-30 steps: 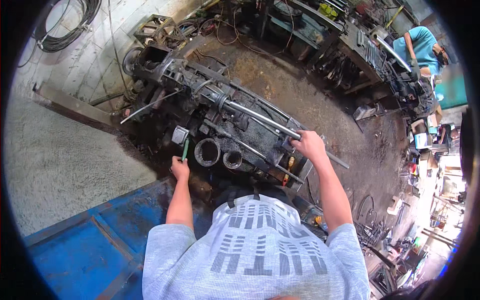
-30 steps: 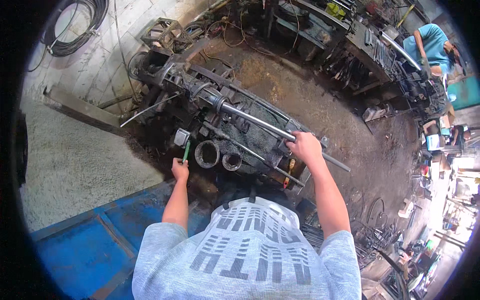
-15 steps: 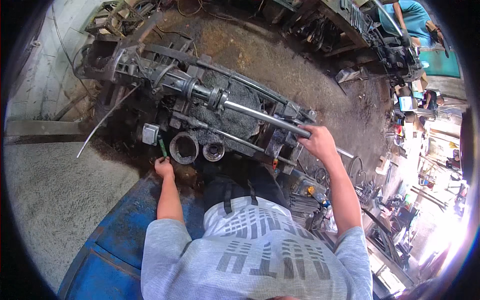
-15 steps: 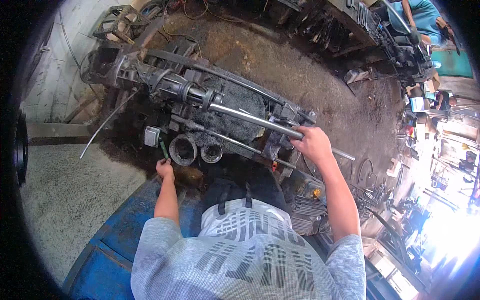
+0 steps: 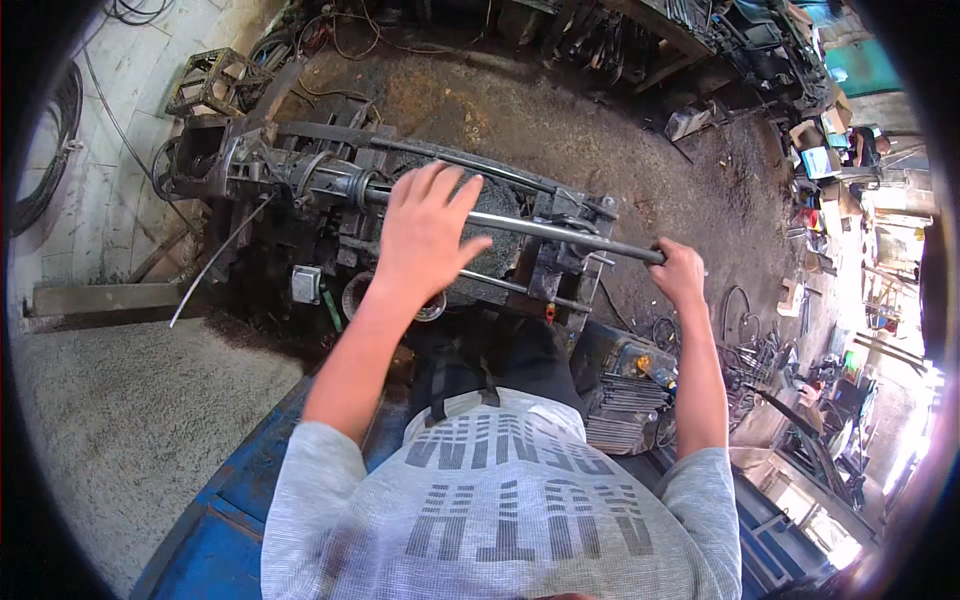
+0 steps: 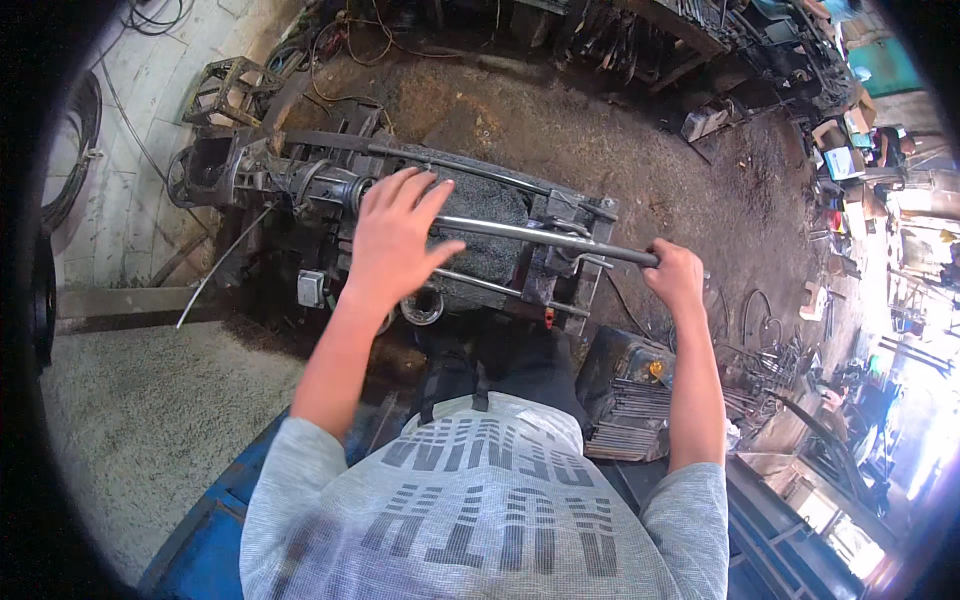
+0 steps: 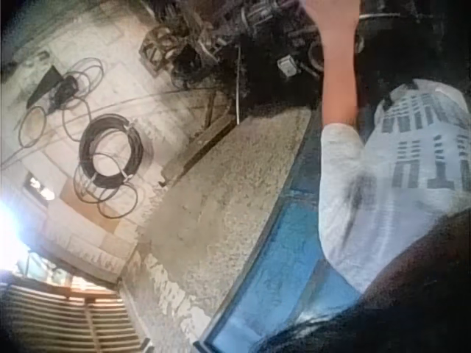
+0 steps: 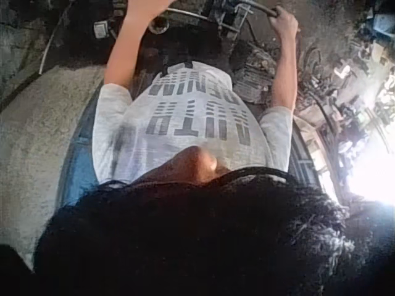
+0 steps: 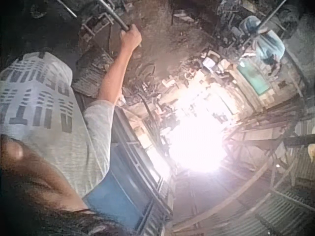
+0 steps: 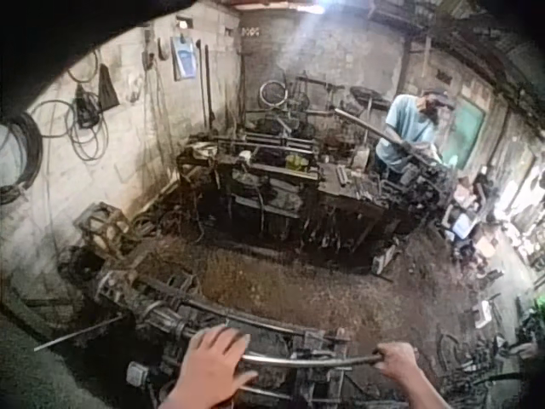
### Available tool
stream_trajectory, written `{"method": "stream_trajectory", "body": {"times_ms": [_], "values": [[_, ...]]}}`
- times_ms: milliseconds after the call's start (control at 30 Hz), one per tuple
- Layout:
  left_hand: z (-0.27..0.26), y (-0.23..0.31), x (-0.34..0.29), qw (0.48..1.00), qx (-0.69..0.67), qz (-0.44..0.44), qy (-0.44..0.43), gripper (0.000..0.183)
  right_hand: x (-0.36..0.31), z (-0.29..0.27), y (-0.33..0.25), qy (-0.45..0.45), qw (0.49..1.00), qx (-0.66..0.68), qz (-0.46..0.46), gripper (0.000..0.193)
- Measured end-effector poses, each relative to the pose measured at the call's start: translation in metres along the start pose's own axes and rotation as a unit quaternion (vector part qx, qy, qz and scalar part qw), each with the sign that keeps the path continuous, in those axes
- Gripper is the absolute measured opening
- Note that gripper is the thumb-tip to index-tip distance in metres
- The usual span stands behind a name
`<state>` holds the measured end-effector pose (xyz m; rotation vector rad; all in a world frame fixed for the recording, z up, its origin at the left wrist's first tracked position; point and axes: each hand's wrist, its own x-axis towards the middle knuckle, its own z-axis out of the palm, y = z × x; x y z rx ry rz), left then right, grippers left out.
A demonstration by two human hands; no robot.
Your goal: Operating a manual lathe to machine a metal rod and cleaning the gear box area.
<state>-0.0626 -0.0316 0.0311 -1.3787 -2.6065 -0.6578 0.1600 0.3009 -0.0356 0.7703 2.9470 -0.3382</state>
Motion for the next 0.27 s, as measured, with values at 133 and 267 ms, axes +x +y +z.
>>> {"method": "stream_trajectory", "body": {"times_ms": [133, 267], "values": [[0.060, -0.003, 0.012, 0.968, 0.095, -0.070, -0.223, 0.033, 0.004, 0.013, 0.012, 0.074, 0.995, -0.014, -0.058, 0.025], [0.080, 0.006, 0.008, 0.977, 0.147, -0.070, -0.137, 0.031, 0.005, 0.016, 0.021, 0.074, 0.993, 0.042, -0.087, 0.026]]}}
